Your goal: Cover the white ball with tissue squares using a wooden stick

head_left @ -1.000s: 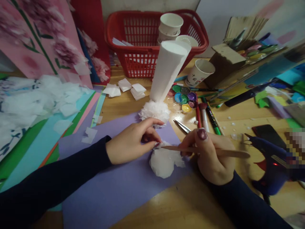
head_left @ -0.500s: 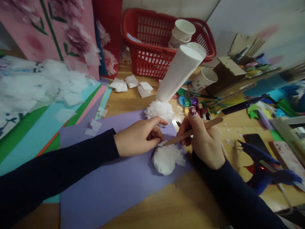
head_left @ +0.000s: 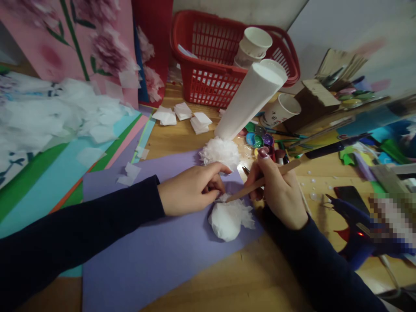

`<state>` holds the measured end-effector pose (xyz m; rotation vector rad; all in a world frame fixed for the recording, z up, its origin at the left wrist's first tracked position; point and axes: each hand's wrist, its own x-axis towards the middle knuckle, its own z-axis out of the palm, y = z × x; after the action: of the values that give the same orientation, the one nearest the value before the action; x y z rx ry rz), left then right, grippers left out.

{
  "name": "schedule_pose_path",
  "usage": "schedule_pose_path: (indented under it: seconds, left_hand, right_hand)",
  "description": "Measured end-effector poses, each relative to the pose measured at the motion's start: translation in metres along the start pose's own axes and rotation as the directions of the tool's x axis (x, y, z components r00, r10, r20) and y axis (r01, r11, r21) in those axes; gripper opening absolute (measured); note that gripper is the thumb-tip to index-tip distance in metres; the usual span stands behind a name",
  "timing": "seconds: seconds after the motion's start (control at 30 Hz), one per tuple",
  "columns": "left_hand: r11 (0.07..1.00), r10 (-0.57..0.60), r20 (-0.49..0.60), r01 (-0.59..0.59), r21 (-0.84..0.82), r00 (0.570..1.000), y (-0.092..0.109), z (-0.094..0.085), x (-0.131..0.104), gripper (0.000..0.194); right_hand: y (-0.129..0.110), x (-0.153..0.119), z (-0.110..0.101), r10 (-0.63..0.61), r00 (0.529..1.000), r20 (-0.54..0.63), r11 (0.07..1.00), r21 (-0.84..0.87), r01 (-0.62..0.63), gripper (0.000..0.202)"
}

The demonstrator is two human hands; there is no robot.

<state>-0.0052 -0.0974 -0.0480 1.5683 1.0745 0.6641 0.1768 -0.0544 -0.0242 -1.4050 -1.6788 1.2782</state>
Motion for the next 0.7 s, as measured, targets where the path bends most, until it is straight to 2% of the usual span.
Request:
schedule_pose_path:
  seconds: [0.3,0.4,0.5,0.57,0.63,0.7]
  left_hand:
    - [0.999,-0.03,-0.014,0.03,0.035,0.999,0.003,-0.002,-0.001,0.042]
    - [0.994,-0.024,-0.046,0.029,0.106,0.999,0.015,-0.01,-0.004,0.039]
    - [0.978,-0.014,-0.075,0.029,0.205,0.997,0.031,-0.026,-0.012,0.031]
    - [0.96,-0.007,-0.119,0.04,0.278,0.993,0.04,-0.041,-0.022,0.027]
    - [0.926,-0.013,-0.224,0.097,0.366,0.975,0.044,-0.061,-0.037,0.028]
    - [0.877,-0.042,-0.389,0.221,0.427,0.92,0.043,-0.084,-0.056,0.029]
  right_hand:
    - [-0.001,-0.006,-0.008,-0.085,0.973,-0.213,0.985,0.132,0.115,0.061]
    - [0.007,-0.008,-0.012,-0.199,0.937,-0.287,0.94,0.213,0.265,0.055]
    - [0.015,-0.008,-0.016,-0.319,0.89,-0.326,0.861,0.292,0.416,0.046]
    - [0.015,-0.007,-0.018,-0.324,0.892,-0.316,0.857,0.302,0.418,0.048]
    - [0.011,-0.007,-0.018,-0.289,0.904,-0.316,0.877,0.292,0.383,0.051]
    - [0.003,-0.007,-0.019,-0.255,0.917,-0.306,0.902,0.267,0.34,0.054]
